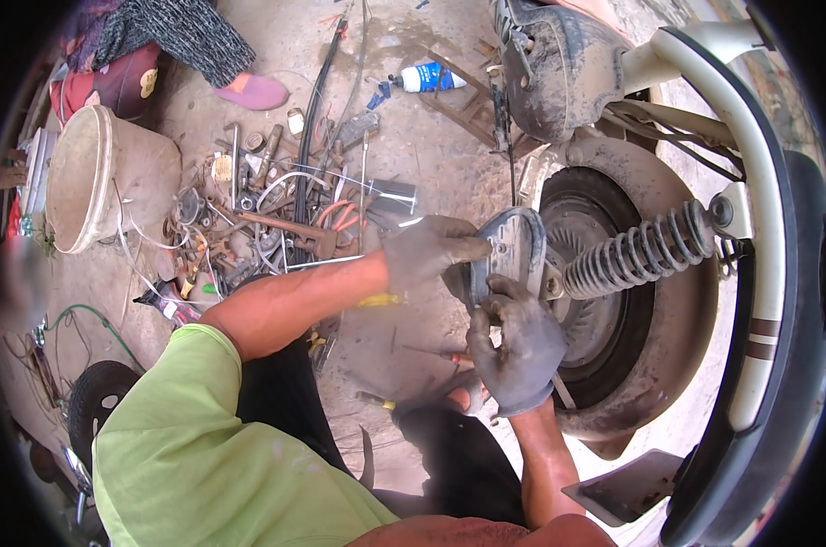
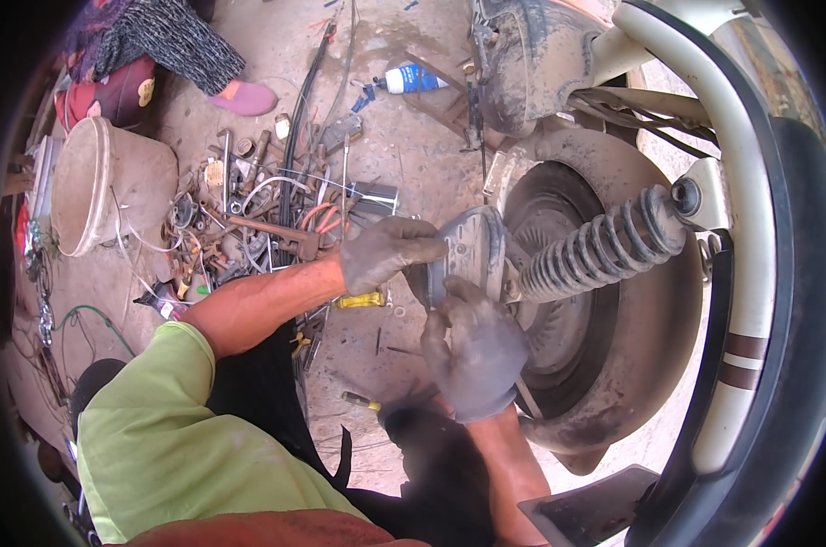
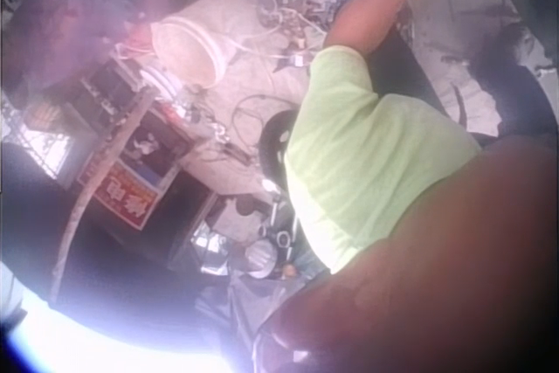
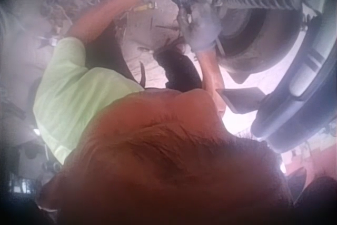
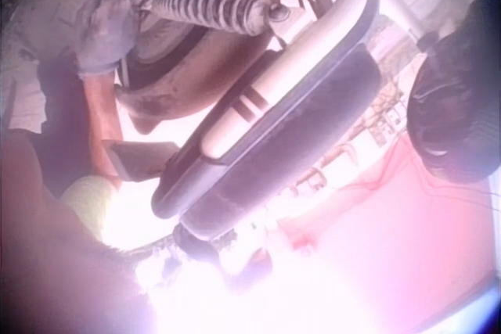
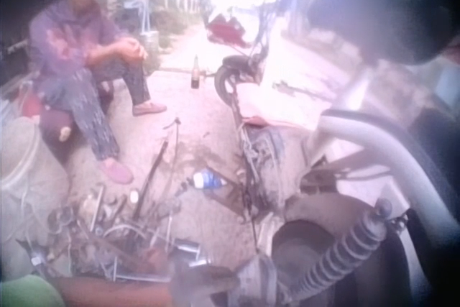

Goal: The person uses a screwdriver and their hands to disassemble and work on a component near the rear wheel of a scooter, picking up a metal cover and checking parts within.

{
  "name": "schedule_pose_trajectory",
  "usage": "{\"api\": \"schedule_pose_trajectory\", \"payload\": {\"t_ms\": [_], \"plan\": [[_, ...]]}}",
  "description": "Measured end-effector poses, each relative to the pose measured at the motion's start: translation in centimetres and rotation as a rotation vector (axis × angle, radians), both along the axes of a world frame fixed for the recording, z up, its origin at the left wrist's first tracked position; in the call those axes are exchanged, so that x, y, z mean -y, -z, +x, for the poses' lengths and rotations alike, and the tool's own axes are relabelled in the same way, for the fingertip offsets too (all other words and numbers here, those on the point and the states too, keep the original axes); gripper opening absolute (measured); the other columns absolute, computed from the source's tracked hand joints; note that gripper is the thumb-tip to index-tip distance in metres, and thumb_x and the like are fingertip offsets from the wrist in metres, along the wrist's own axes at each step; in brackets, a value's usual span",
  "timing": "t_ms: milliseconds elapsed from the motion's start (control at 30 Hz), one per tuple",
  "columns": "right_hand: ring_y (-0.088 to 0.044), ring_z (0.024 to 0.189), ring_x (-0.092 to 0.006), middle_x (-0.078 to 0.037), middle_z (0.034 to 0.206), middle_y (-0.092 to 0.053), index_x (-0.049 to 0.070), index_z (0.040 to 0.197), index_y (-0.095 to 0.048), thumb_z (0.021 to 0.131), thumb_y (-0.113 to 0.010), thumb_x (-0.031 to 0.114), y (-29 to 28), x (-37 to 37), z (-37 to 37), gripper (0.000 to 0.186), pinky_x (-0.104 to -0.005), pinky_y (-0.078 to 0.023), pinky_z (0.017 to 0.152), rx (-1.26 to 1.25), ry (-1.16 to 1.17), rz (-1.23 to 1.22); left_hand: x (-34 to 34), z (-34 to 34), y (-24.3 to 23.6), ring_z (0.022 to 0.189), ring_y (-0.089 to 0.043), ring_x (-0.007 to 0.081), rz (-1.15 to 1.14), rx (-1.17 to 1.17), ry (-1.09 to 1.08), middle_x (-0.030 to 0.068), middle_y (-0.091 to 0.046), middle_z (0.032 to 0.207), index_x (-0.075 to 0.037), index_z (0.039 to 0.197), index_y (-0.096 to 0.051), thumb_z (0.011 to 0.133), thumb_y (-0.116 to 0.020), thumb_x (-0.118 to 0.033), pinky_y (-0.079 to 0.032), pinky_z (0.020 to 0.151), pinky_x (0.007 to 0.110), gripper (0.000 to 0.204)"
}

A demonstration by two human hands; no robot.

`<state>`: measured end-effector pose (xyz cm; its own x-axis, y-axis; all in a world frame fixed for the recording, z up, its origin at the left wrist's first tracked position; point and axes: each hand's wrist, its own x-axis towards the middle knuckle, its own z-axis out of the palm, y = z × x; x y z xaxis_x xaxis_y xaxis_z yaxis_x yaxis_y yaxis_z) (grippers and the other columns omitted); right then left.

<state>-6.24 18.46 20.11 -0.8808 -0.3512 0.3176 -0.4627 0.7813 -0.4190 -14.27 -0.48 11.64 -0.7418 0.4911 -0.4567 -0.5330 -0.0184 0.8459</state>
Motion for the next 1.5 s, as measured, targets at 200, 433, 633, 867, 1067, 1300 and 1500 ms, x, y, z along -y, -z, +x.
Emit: {"api": "schedule_pose_trajectory", "payload": {"t_ms": [200,433,633,867,1067,1300,1500], "plan": [[-0.075,0.083,-0.0285,-0.007,0.111,-0.076,0.01,0.099,-0.069,0.081,-0.078,0.006,0.5,0.3,-0.2,0.02,-0.0394,-0.058,0.071,-0.043,0.02,0.009,0.1,0.0,-0.4,0.088,-0.059,0.0085,0.0,-0.008,0.008,0.0012,-0.069,0.094,0.0,0.113,-0.076,0.101,-0.074,-0.035,-0.047,0.079,0.028,0.037],[-0.075,0.086,-0.0287,-0.008,0.109,-0.076,0.009,0.098,-0.07,0.082,-0.077,0.005,0.5,0.4,-0.3,0.018,-0.0392,-0.059,0.073,-0.038,0.007,-0.014,-0.1,1.3,0.1,0.092,-0.066,0.009,0.073,0.091,0.075,0.0025,-0.074,0.099,0.002,0.118,-0.075,0.103,-0.074,-0.03,-0.054,0.08,0.028,0.035],[-0.075,0.087,-0.0293,-0.009,0.109,-0.076,0.009,0.098,-0.07,0.082,-0.077,0.005,0.5,0.3,-0.2,0.018,-0.0397,-0.059,0.073,-0.022,0.012,-0.029,-0.8,1.5,1.6,0.087,-0.068,0.0086,0.057,0.042,0.038,0.0033,-0.075,0.099,0.002,0.119,-0.075,0.103,-0.074,-0.028,-0.056,0.076,0.027,0.034],[-0.074,0.087,-0.0295,-0.008,0.108,-0.076,0.009,0.098,-0.069,0.082,-0.077,0.006,0.3,0.3,-0.3,0.018,-0.0405,-0.059,0.073,-0.012,0.017,-0.019,-0.5,1.5,0.5,0.085,-0.068,0.0083,0.026,0.061,0.038,0.0031,-0.076,0.097,0.001,0.118,-0.077,0.102,-0.074,-0.028,-0.055,0.074,0.027,0.033],[-0.074,0.087,-0.0286,-0.008,0.108,-0.076,0.009,0.099,-0.07,0.081,-0.077,0.005,0.4,0.3,-0.3,0.019,-0.0402,-0.059,0.073,-0.008,0.017,-0.029,-0.5,1.4,-0.1,0.087,-0.068,0.0089,0.025,0.086,0.046,0.0038,-0.076,0.098,0.002,0.119,-0.076,0.102,-0.074,-0.028,-0.056,0.076,0.027,0.034],[-0.074,0.086,-0.0295,-0.009,0.108,-0.076,0.009,0.098,-0.07,0.08,-0.077,0.003,0.3,0.5,-0.4,0.02,-0.0399,-0.059,0.074,0.0,0.015,-0.064,-0.5,1.3,0.0,0.091,-0.07,0.0106,0.057,0.133,0.052,0.0054,-0.076,0.101,0.003,0.122,-0.075,0.102,-0.074,-0.029,-0.057,0.08,0.029,0.038],[-0.074,0.088,-0.0305,-0.01,0.108,-0.077,0.008,0.097,-0.07,0.08,-0.078,0.003,0.3,0.5,-0.4,0.02,-0.0399,-0.059,0.075,-0.012,0.012,-0.055,-0.3,1.2,-0.1,0.091,-0.069,0.0099,0.061,0.138,0.066,0.0047,-0.076,0.103,0.003,0.123,-0.075,0.103,-0.074,-0.03,-0.056,0.08,0.029,0.039]]}}
